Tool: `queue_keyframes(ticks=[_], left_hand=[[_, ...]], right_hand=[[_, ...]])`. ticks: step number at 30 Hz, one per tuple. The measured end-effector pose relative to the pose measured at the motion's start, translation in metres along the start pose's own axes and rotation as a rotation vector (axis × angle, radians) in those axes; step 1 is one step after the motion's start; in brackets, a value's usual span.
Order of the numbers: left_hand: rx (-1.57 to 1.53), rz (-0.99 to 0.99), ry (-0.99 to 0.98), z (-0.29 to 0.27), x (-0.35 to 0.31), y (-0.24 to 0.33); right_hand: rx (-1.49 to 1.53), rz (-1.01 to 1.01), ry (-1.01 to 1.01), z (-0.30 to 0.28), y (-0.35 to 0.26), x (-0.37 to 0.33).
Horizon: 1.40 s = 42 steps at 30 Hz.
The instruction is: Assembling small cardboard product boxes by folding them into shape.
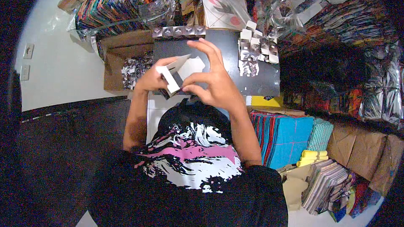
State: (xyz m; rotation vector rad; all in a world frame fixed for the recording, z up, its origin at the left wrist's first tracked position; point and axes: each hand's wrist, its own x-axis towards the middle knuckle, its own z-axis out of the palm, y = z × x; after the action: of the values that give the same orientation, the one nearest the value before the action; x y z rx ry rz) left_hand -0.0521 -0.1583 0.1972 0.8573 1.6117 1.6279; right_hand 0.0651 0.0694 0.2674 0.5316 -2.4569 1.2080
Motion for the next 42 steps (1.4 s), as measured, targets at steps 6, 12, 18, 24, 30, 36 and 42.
queue_keyframes(ticks=[6, 12, 18, 24, 30, 36, 42], left_hand=[[-0.367, -0.217, 0.106, 0.012, -0.004, -0.057], [-0.471, -0.262, 0.061, 0.026, 0.001, -0.043], [-0.457, -0.251, 0.074, 0.029, 0.002, -0.033], [-0.446, -0.261, 0.160, 0.033, 0.000, -0.032], [-0.436, -0.285, 0.156, 0.038, -0.001, -0.003], [-0.234, -0.185, 0.172, 0.040, 0.003, 0.017], [-0.016, -0.220, 0.138, 0.036, -0.004, 0.018]], right_hand=[[0.251, 0.324, 0.062, 0.011, 0.016, -0.002], [0.218, 0.341, 0.063, 0.009, 0.019, -0.004], [0.229, 0.257, 0.079, 0.004, 0.022, -0.007], [0.315, 0.279, 0.096, 0.003, 0.018, -0.008], [0.321, 0.296, 0.094, 0.001, 0.019, -0.011], [0.258, 0.243, 0.118, 0.004, 0.032, -0.016], [0.340, 0.231, 0.039, 0.009, 0.026, -0.019]])
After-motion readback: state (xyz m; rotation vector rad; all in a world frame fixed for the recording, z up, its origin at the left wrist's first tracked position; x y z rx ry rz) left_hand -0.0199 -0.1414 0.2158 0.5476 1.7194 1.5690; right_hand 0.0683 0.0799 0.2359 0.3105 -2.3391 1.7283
